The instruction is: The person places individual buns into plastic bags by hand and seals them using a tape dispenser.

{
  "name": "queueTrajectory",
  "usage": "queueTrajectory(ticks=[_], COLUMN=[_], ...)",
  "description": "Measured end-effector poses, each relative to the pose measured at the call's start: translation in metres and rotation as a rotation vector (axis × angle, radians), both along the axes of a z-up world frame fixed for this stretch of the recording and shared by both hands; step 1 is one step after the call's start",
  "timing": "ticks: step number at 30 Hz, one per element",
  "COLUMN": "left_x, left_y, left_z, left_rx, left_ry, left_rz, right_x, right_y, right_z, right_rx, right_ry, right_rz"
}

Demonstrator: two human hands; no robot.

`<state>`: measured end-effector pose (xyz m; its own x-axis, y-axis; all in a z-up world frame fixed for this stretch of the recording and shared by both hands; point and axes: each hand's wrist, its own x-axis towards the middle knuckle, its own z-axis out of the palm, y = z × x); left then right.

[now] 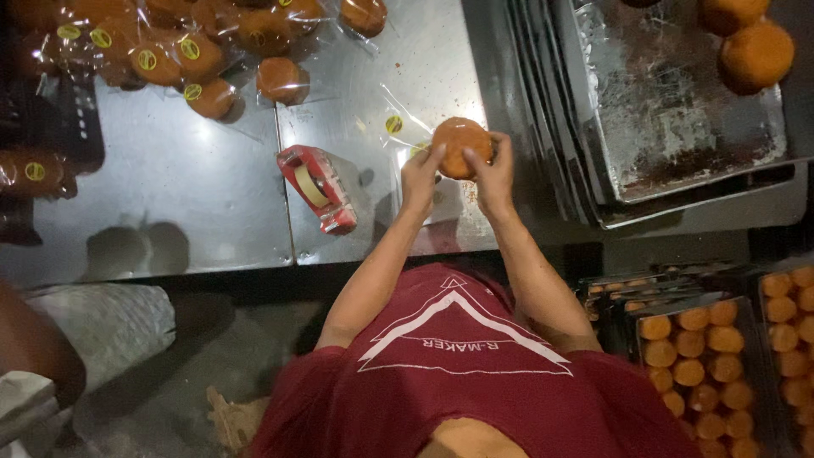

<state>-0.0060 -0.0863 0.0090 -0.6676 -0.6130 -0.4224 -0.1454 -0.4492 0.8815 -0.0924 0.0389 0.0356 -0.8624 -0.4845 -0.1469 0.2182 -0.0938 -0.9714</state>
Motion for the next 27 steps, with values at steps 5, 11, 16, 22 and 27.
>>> queueTrajectory(ticks=[5, 11, 16, 22, 27], left_x=[0.005, -0.001, -0.005, 0.001, 0.003], left_y=[-0.013, -0.014, 0.001, 0.018, 0.024], left_z=[0.011, 0.015, 0.017, 0.009, -0.017], left_rx=[0.099, 0.124, -0.043, 0.044, -0.261], left_ry=[0.217, 0.155, 0.061, 0.186, 0.029], left_rz=[0.090, -0.009, 0.007, 0.149, -0.081], right_x=[0.009, 0.009, 0.018, 0.030, 0.021], right_y=[-0.010, -0.018, -0.017, -0.008, -0.006], right_z=[0.009, 0.006, -0.005, -0.028, -0.040], right_rx=[0.031, -0.117, -0.423, -0.422, -0.290], right_ry=[-0.224, -0.197, -0.513, -0.463, -0.442], right_rz=[0.231, 0.102, 0.125, 0.044, 0.101])
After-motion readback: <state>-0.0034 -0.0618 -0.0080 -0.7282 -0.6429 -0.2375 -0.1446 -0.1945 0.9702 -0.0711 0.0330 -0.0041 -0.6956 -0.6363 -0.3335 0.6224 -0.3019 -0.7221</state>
